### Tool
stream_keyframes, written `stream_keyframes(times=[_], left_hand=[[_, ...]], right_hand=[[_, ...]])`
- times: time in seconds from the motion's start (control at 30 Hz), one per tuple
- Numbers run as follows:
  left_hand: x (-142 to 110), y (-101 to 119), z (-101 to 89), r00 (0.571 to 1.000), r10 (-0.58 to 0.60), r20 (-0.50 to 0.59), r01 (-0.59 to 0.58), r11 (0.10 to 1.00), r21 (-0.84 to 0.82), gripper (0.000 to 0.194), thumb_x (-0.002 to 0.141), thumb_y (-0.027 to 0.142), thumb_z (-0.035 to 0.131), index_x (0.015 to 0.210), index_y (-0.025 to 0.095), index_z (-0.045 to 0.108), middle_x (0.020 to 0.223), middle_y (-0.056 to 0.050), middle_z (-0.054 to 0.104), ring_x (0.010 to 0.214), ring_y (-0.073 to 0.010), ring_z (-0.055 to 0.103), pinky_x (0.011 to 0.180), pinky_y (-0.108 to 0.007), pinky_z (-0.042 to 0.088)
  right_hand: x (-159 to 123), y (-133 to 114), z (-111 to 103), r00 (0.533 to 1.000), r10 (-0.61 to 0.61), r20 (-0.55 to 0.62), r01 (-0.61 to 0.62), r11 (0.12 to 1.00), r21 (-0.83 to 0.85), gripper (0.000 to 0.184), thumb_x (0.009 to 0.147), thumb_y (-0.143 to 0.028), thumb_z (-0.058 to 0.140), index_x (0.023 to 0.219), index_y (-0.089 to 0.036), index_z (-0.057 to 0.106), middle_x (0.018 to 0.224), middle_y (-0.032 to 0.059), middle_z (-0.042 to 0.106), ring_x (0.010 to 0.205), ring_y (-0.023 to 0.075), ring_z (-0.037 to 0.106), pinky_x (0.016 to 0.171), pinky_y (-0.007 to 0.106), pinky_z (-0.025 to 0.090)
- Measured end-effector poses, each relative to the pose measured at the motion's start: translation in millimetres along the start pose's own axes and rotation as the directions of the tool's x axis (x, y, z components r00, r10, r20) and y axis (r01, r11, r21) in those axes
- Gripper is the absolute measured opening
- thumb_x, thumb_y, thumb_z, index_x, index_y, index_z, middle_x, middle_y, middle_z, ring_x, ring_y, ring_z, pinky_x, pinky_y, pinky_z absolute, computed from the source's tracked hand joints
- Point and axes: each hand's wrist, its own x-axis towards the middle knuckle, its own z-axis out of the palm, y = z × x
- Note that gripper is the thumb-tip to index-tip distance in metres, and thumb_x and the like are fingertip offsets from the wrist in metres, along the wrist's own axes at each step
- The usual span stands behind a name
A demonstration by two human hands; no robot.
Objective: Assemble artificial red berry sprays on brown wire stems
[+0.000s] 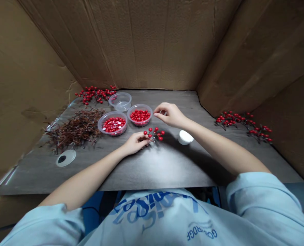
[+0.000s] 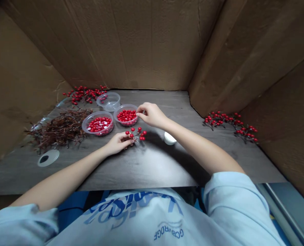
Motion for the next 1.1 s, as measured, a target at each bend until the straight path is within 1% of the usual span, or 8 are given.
stream_keyframes(times=[0.13, 0.2, 0.37, 0.5, 0.6, 0.77, 0.97, 1.1], left_hand=[[2, -4, 3.2, 0.997, 0.074, -0.019, -0.075, 0.994, -0.077, 0.021, 0.072, 0.033, 0.057, 0.071, 0.013, 0.056, 0.066, -0.001, 0.053, 0.054, -0.0085, 0.051, 0.046, -0.019, 0.043], [3, -3, 2.5, 0.995, 0.095, -0.036, -0.098, 0.992, -0.081, 0.021, 0.073, 0.034, 0.057, 0.071, 0.013, 0.054, 0.065, -0.001, 0.052, 0.054, -0.0087, 0.052, 0.047, -0.02, 0.044], [4, -6, -0.4, 0.983, 0.087, -0.164, -0.098, 0.994, -0.058, 0.017, 0.076, 0.03, 0.053, 0.076, 0.014, 0.052, 0.067, -0.002, 0.056, 0.061, -0.0108, 0.055, 0.054, -0.022, 0.047], [6, -10, 0.7, 0.982, 0.072, -0.176, -0.093, 0.989, -0.114, 0.013, 0.076, 0.027, 0.053, 0.076, 0.014, 0.052, 0.075, -0.004, 0.059, 0.067, -0.0122, 0.057, 0.059, -0.023, 0.048], [7, -11, 1.7, 0.982, 0.079, -0.174, -0.108, 0.981, -0.163, 0.011, 0.075, 0.025, 0.052, 0.075, 0.014, 0.052, 0.077, -0.004, 0.06, 0.07, -0.013, 0.058, 0.062, -0.024, 0.048], [8, -9, 0.9, 0.981, 0.075, -0.178, -0.107, 0.979, -0.173, 0.012, 0.076, 0.027, 0.052, 0.075, 0.015, 0.052, 0.076, -0.004, 0.059, 0.072, -0.0136, 0.058, 0.064, -0.025, 0.048], [8, -8, 0.4, 0.982, 0.069, -0.177, -0.1, 0.98, -0.172, 0.018, 0.075, 0.033, 0.053, 0.074, 0.015, 0.051, 0.074, -0.004, 0.059, 0.073, -0.0144, 0.058, 0.064, -0.026, 0.048], [8, -8, 1.1, 0.978, 0.089, -0.186, -0.127, 0.971, -0.204, 0.018, 0.074, 0.032, 0.055, 0.074, 0.015, 0.051, 0.073, -0.003, 0.058, 0.071, -0.0136, 0.057, 0.065, -0.026, 0.047]], right_hand=[[46, 2, 15, 0.967, -0.07, 0.243, 0.123, 0.97, -0.211, 0.017, 0.076, -0.016, 0.054, 0.087, -0.013, 0.067, 0.084, 0.0078, 0.063, 0.071, 0.013, 0.054, 0.065, 0.023, 0.037], [66, 5, 26, 0.943, -0.088, 0.322, 0.187, 0.938, -0.292, 0.021, 0.076, -0.013, 0.051, 0.091, -0.013, 0.067, 0.09, 0.0095, 0.063, 0.075, 0.0144, 0.055, 0.066, 0.024, 0.036], [98, 12, 58, 0.881, -0.157, 0.446, 0.308, 0.906, -0.289, 0.024, 0.077, -0.016, 0.05, 0.095, -0.014, 0.066, 0.095, 0.0095, 0.063, 0.08, 0.0158, 0.055, 0.068, 0.024, 0.037], [104, 17, 77, 0.846, -0.194, 0.496, 0.366, 0.888, -0.278, 0.024, 0.076, -0.016, 0.05, 0.095, -0.015, 0.065, 0.096, 0.0093, 0.063, 0.08, 0.0164, 0.055, 0.067, 0.024, 0.037], [103, 20, 84, 0.839, -0.195, 0.508, 0.371, 0.887, -0.274, 0.023, 0.075, -0.016, 0.05, 0.092, -0.013, 0.065, 0.094, 0.0097, 0.063, 0.078, 0.0156, 0.054, 0.067, 0.024, 0.036], [104, 23, 86, 0.83, -0.153, 0.537, 0.323, 0.916, -0.238, 0.023, 0.072, -0.015, 0.05, 0.091, -0.013, 0.064, 0.088, 0.0079, 0.065, 0.074, 0.0135, 0.052, 0.065, 0.023, 0.035], [106, 17, 86, 0.827, -0.066, 0.558, 0.243, 0.937, -0.25, 0.025, 0.069, -0.014, 0.052, 0.092, -0.013, 0.062, 0.086, 0.0064, 0.066, 0.067, 0.0116, 0.051, 0.058, 0.021, 0.033], [106, 15, 85, 0.835, -0.07, 0.546, 0.231, 0.945, -0.231, 0.029, 0.067, -0.014, 0.054, 0.094, -0.012, 0.06, 0.087, 0.0069, 0.065, 0.068, 0.0119, 0.052, 0.058, 0.021, 0.033]])
